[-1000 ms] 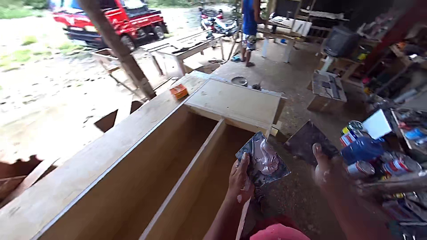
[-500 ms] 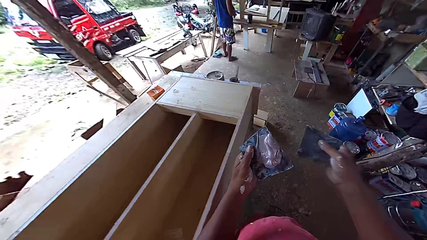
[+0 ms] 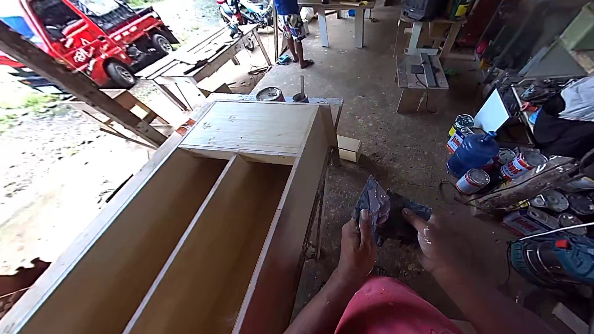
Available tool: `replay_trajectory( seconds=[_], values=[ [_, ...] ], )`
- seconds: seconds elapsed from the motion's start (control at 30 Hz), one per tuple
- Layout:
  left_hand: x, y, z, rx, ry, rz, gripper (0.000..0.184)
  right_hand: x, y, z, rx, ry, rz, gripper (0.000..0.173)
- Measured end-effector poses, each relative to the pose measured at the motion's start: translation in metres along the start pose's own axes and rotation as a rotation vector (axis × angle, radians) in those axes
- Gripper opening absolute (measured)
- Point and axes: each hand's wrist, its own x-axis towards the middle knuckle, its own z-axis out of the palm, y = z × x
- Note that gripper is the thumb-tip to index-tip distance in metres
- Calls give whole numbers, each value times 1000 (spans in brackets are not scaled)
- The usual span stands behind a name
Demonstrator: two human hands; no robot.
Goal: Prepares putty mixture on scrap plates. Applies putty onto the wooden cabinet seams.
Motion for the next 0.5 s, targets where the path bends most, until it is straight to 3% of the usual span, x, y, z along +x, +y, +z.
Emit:
replay_trajectory(
  seconds=[0.2, 0.5],
  values=[
    [12, 10, 0, 179, -168, 37, 48, 5, -13, 6, 111, 13, 126, 21],
    [30, 21, -25, 296, -391, -17, 45, 18, -26, 23, 197, -78, 150, 20]
  ],
)
